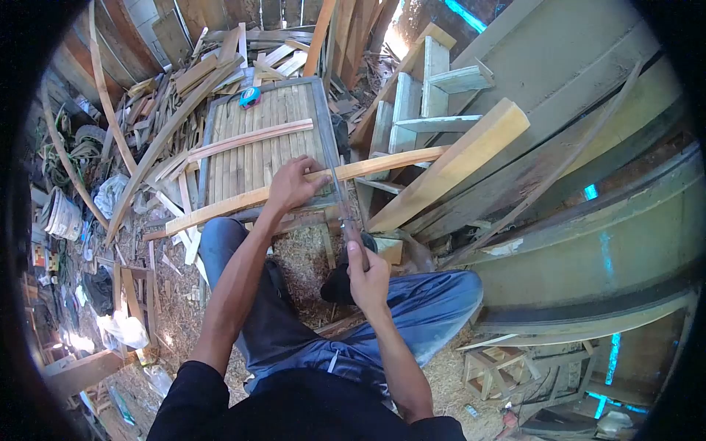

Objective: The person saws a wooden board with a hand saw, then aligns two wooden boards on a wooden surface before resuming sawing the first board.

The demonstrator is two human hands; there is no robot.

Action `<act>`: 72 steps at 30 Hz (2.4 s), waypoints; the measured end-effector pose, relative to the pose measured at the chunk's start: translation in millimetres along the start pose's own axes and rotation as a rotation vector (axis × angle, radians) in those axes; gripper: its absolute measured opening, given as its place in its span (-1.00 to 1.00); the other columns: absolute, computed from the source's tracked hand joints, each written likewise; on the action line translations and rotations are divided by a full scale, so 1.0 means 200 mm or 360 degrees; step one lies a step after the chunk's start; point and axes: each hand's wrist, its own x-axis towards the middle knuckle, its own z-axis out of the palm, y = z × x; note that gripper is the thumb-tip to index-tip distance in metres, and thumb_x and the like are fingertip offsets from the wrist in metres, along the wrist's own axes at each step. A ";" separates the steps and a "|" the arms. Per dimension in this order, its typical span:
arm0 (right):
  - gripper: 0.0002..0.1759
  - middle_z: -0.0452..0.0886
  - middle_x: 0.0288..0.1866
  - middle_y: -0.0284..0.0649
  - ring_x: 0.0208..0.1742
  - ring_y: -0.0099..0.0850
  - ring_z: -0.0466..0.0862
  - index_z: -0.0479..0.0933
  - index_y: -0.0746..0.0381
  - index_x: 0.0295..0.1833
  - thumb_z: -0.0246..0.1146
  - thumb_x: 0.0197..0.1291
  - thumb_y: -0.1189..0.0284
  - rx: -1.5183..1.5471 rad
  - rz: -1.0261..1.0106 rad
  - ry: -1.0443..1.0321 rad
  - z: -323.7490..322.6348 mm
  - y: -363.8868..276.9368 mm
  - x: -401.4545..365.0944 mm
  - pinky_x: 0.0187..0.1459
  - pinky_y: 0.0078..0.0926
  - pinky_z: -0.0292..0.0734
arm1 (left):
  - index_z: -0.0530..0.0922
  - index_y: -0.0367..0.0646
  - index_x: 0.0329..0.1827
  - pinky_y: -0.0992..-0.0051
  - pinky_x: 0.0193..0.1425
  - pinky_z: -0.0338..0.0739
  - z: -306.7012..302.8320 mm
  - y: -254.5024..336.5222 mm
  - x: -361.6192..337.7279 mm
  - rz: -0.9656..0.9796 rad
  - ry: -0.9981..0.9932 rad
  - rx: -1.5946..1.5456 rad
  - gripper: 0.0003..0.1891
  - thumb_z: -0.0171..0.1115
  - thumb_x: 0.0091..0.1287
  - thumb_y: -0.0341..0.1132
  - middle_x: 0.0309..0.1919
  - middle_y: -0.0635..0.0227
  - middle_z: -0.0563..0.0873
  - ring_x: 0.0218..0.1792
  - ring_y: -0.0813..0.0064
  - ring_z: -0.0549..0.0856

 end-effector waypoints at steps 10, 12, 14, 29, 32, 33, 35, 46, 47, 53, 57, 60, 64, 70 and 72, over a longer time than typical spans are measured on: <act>-0.41 0.48 -0.71 -0.25 -0.62 -0.56 0.47 0.57 0.41 -0.43 0.14 0.42 0.07 -0.0283 -0.0011 0.0006 -0.06 -0.03 -0.14 -0.51 -0.43 0.34 | 0.68 -0.22 -0.30 0.14 -0.02 0.55 0.01 -0.01 0.01 -0.0067 -0.0064 0.0025 -0.60 0.43 0.08 -0.01 -0.27 0.15 0.70 -0.10 0.05 0.67; -0.41 0.50 -0.70 -0.24 -0.61 -0.55 0.49 0.57 0.41 -0.43 0.14 0.42 0.06 -0.0302 -0.0020 0.0002 -0.05 -0.03 -0.13 -0.50 -0.43 0.35 | 0.66 -0.23 -0.30 0.14 -0.03 0.55 0.01 -0.02 0.01 -0.0001 -0.0029 0.0035 -0.60 0.41 0.09 -0.02 -0.27 0.15 0.69 -0.11 0.05 0.66; -0.46 0.33 -0.68 -0.49 -0.64 -0.72 0.27 0.38 0.24 -0.57 0.12 0.47 0.14 -0.0157 -0.0077 0.0020 -0.02 0.00 -0.11 -0.59 -0.62 0.10 | 0.65 -0.22 -0.30 0.15 -0.02 0.54 0.01 -0.01 0.01 0.0017 -0.0045 0.0016 -0.62 0.42 0.07 -0.04 -0.28 0.16 0.68 -0.11 0.05 0.66; -0.47 0.41 -0.69 -0.43 -0.61 -0.69 0.36 0.49 0.33 -0.51 0.17 0.43 0.15 0.0120 0.0005 0.0022 -0.14 0.03 -0.12 -0.55 -0.58 0.23 | 0.69 -0.20 -0.19 0.21 -0.08 0.57 -0.10 0.04 0.00 0.0315 -0.0262 0.0024 -0.78 0.34 0.27 -0.23 -0.32 0.13 0.73 -0.20 0.09 0.69; -0.47 0.30 -0.68 -0.45 -0.66 -0.69 0.26 0.34 0.25 -0.57 0.12 0.48 0.20 0.0094 -0.0109 0.0009 -0.12 0.00 -0.13 -0.62 -0.66 0.10 | 0.70 -0.23 -0.19 0.20 -0.10 0.57 -0.10 0.06 -0.01 0.0353 -0.0222 0.0128 -0.78 0.25 0.34 -0.24 -0.34 0.10 0.73 -0.24 0.04 0.69; -0.47 0.30 -0.68 -0.45 -0.66 -0.69 0.26 0.34 0.25 -0.57 0.12 0.48 0.20 0.0092 -0.0118 0.0009 -0.12 0.00 -0.12 -0.62 -0.66 0.10 | 0.69 -0.24 -0.20 0.18 -0.11 0.57 -0.09 0.05 -0.01 0.0420 -0.0164 0.0142 -0.77 0.21 0.37 -0.25 -0.35 0.08 0.73 -0.25 0.01 0.69; -0.46 0.33 -0.67 -0.45 -0.66 -0.69 0.27 0.37 0.26 -0.57 0.13 0.47 0.19 -0.0077 -0.0179 0.0035 -0.12 -0.01 -0.12 -0.61 -0.64 0.11 | 0.69 -0.24 -0.23 0.16 -0.13 0.56 -0.04 0.02 0.02 0.0456 -0.0124 0.0051 -0.77 0.22 0.35 -0.24 -0.37 0.08 0.71 -0.26 -0.01 0.67; -0.45 0.39 -0.67 -0.38 -0.62 -0.64 0.35 0.44 0.30 -0.54 0.14 0.45 0.13 -0.0164 -0.0205 0.0148 -0.10 -0.03 -0.09 -0.55 -0.55 0.23 | 0.68 -0.19 -0.29 0.24 -0.09 0.54 0.06 0.01 0.10 0.0692 0.0173 0.0186 -0.88 0.28 0.24 -0.34 -0.36 0.17 0.65 -0.23 0.11 0.62; -0.43 0.43 -0.69 -0.33 -0.60 -0.59 0.39 0.49 0.35 -0.51 0.14 0.44 0.11 -0.0182 -0.0164 0.0163 -0.10 -0.03 -0.10 -0.51 -0.46 0.30 | 0.69 -0.17 -0.25 0.24 -0.05 0.53 0.07 0.01 0.09 0.0621 0.0173 0.0135 -0.88 0.29 0.25 -0.33 -0.31 0.20 0.66 -0.20 0.12 0.62; -0.47 0.44 -0.68 -0.34 -0.59 -0.62 0.41 0.50 0.35 -0.49 0.16 0.43 0.14 -0.0092 -0.0051 0.0099 -0.13 0.03 -0.11 -0.51 -0.50 0.30 | 0.66 -0.16 -0.11 0.20 0.05 0.48 0.11 0.09 -0.04 0.0383 0.0268 0.0148 -0.79 0.32 0.23 -0.31 -0.18 0.25 0.64 -0.07 0.15 0.57; -0.50 0.42 -0.69 -0.35 -0.61 -0.64 0.38 0.51 0.35 -0.46 0.16 0.42 0.16 -0.0134 -0.0095 0.0041 -0.15 0.02 -0.13 -0.53 -0.50 0.29 | 0.58 -0.19 0.07 0.21 0.09 0.45 0.13 0.07 -0.06 0.0339 0.0243 0.0217 -0.64 0.33 0.23 -0.30 -0.08 0.16 0.58 0.01 0.13 0.52; -0.52 0.39 -0.72 -0.36 -0.64 -0.64 0.36 0.52 0.34 -0.45 0.17 0.42 0.17 -0.0230 -0.0126 0.0015 -0.20 0.03 -0.20 -0.54 -0.50 0.28 | 0.55 -0.21 0.12 0.21 0.10 0.43 0.14 0.06 -0.10 0.0324 0.0147 0.0287 -0.61 0.31 0.23 -0.30 -0.07 0.13 0.55 0.00 0.12 0.52; -0.52 0.37 -0.70 -0.40 -0.65 -0.66 0.33 0.46 0.30 -0.49 0.14 0.45 0.19 -0.0283 -0.0079 -0.0005 -0.26 0.08 -0.27 -0.57 -0.55 0.20 | 0.56 -0.20 0.07 0.22 0.08 0.39 0.12 0.15 -0.16 0.0328 0.0230 0.0304 -0.68 0.24 0.28 -0.31 -0.11 0.17 0.54 0.00 0.17 0.52; -0.48 0.36 -0.67 -0.46 -0.65 -0.69 0.29 0.40 0.25 -0.55 0.12 0.47 0.17 -0.0144 -0.0077 0.0015 -0.19 0.08 -0.12 -0.60 -0.61 0.12 | 0.61 -0.14 0.02 0.21 0.04 0.41 0.20 0.19 -0.15 0.0091 0.0506 0.0379 -0.77 0.18 0.37 -0.28 -0.16 0.21 0.57 -0.09 0.17 0.53; -0.46 0.36 -0.67 -0.45 -0.64 -0.69 0.29 0.40 0.24 -0.57 0.12 0.47 0.16 -0.0125 -0.0016 -0.0012 -0.21 0.07 -0.14 -0.60 -0.61 0.12 | 0.62 -0.10 -0.08 0.24 -0.02 0.40 0.21 0.17 -0.15 0.0119 0.0604 0.0419 -0.83 0.19 0.35 -0.28 -0.25 0.26 0.55 -0.13 0.20 0.52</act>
